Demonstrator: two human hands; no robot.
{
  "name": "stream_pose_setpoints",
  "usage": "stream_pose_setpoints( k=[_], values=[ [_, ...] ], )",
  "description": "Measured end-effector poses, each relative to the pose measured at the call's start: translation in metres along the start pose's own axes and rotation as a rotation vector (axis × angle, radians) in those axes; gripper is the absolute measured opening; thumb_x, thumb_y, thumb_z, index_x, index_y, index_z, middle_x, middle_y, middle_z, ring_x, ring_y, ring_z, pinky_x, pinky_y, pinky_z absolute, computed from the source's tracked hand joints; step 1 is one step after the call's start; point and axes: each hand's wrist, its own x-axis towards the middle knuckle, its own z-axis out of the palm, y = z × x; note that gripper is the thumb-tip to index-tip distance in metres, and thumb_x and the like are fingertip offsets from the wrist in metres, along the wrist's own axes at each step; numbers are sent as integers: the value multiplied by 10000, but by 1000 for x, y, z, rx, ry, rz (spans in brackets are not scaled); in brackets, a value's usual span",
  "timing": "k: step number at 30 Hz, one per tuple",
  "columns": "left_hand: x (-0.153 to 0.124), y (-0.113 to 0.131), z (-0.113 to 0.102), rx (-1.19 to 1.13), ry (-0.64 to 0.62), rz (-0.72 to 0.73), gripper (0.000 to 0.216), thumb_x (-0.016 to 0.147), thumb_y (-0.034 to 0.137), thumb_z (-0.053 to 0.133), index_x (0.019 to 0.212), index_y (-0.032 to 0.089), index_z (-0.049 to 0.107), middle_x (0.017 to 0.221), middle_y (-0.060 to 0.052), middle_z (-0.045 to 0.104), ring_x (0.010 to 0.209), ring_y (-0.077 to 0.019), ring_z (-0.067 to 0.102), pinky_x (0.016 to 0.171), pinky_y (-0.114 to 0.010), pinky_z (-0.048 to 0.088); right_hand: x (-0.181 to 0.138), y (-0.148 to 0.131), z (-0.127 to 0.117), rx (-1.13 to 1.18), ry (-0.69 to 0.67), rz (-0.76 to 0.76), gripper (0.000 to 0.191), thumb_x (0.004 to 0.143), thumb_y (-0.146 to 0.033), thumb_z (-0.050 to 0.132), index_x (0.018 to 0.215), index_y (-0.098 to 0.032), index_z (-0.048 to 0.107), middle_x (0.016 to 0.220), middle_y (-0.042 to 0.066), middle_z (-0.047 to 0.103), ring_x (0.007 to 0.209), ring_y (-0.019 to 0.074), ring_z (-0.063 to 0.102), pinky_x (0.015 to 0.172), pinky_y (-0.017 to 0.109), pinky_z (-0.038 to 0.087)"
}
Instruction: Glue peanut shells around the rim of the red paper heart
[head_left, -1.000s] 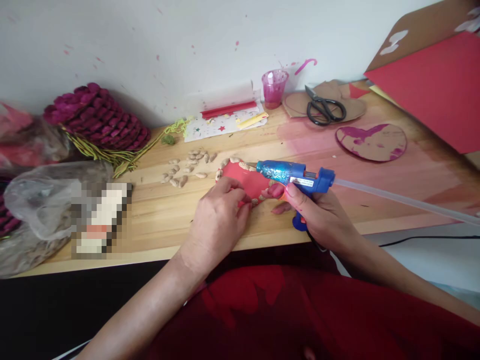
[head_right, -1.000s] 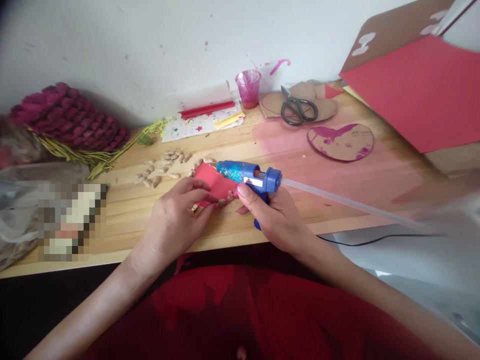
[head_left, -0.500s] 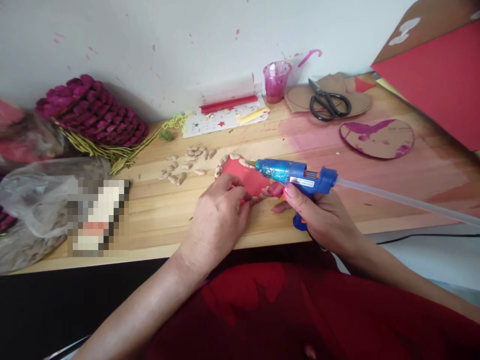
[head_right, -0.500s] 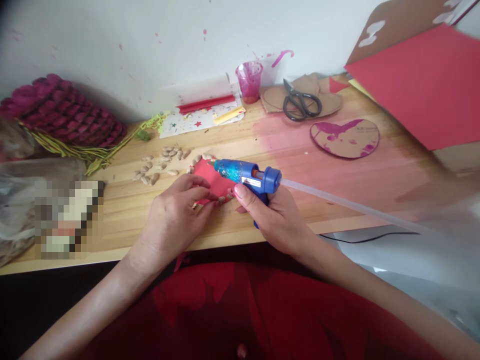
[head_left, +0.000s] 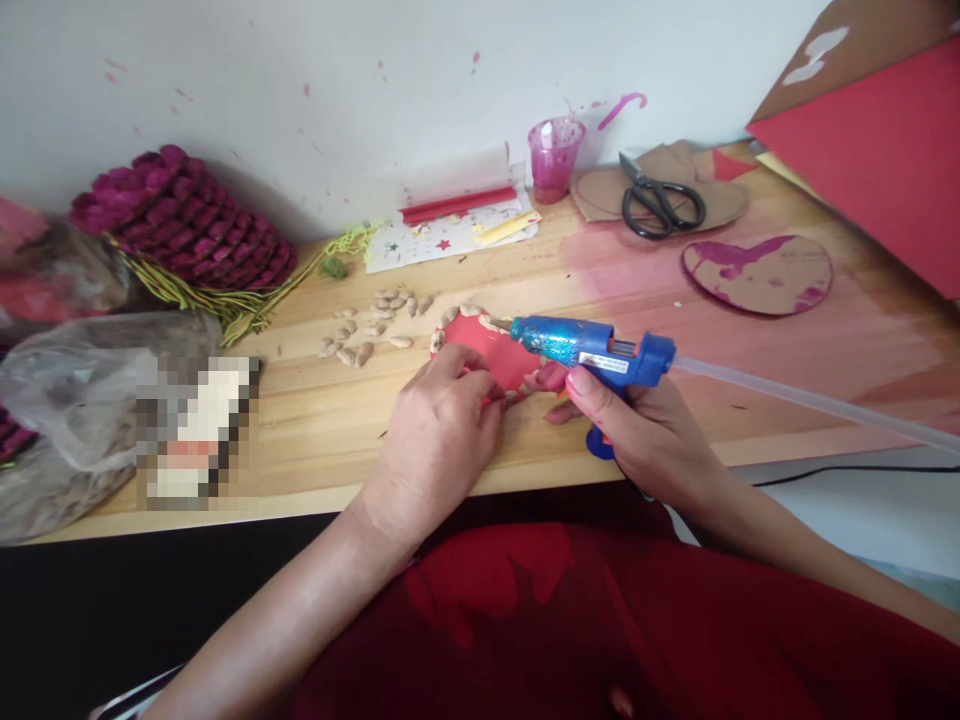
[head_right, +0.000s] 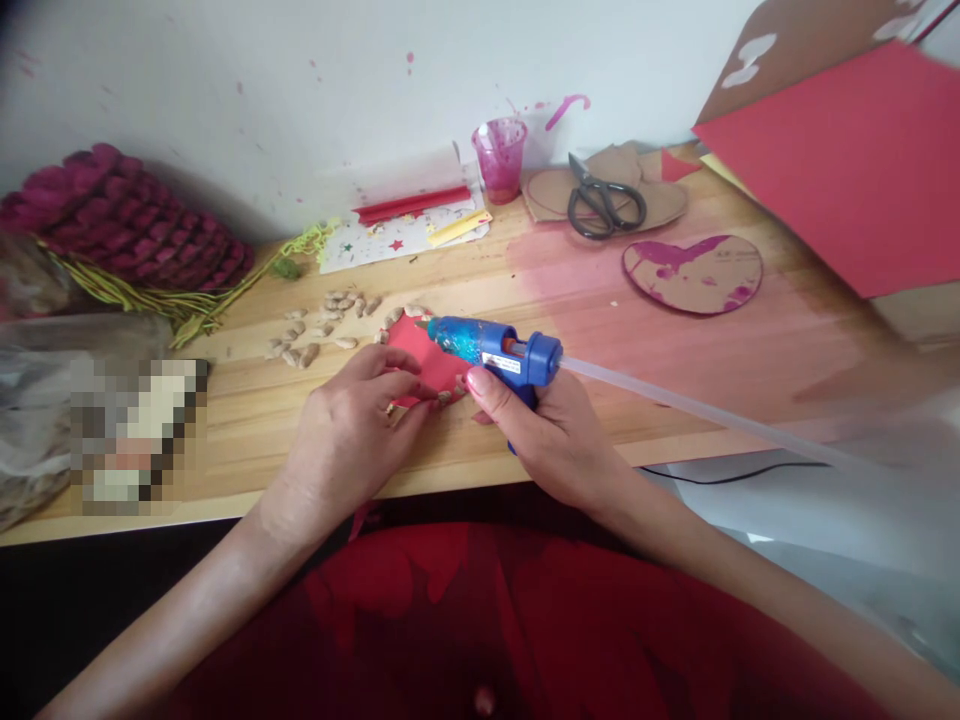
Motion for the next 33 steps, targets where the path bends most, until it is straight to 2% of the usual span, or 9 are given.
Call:
stream_pose_setpoints(
  k=[18, 23, 27, 33],
  values=[
    [-1, -1, 2, 63, -19, 21, 154, 873, 167, 634, 765, 195, 740, 987, -94, 673, 807, -200, 635, 719, -324, 513, 1, -3, 1, -43, 3, 6, 320, 923, -534, 615, 865, -222, 658, 881, 38, 699, 696, 167, 684, 620, 304, 568],
    [-1, -10, -4, -52, -6, 37, 181, 880, 102, 600, 912, 190, 754, 999, -79, 695, 885, -190, 669, 791, -297, 535, 2, -1, 1, 8, 0, -12, 298, 928, -514, 617, 929, -226, 692, 931, 48, 716, 776, 181, 693, 662, 311, 596],
    [-3, -17, -8, -134, 16, 17, 256, 894, 36, 544, 941, 181, 749, 973, -54, 702, 896, -159, 676, 806, -273, 551, 2, -1, 2, -19, 5, -8, 297, 923, -514, 613, 911, -228, 689, 882, 41, 726, 690, 171, 693, 573, 290, 564],
    [-7, -16, 1, -99, 78, 58, 93, 860, 114, 696, 896, 163, 767, 991, -76, 699, 884, -168, 682, 795, -291, 560, 1, 0, 1, -33, 15, -5, 292, 922, -506, 614, 908, -223, 685, 894, 43, 726, 685, 170, 706, 539, 274, 543]
  ],
)
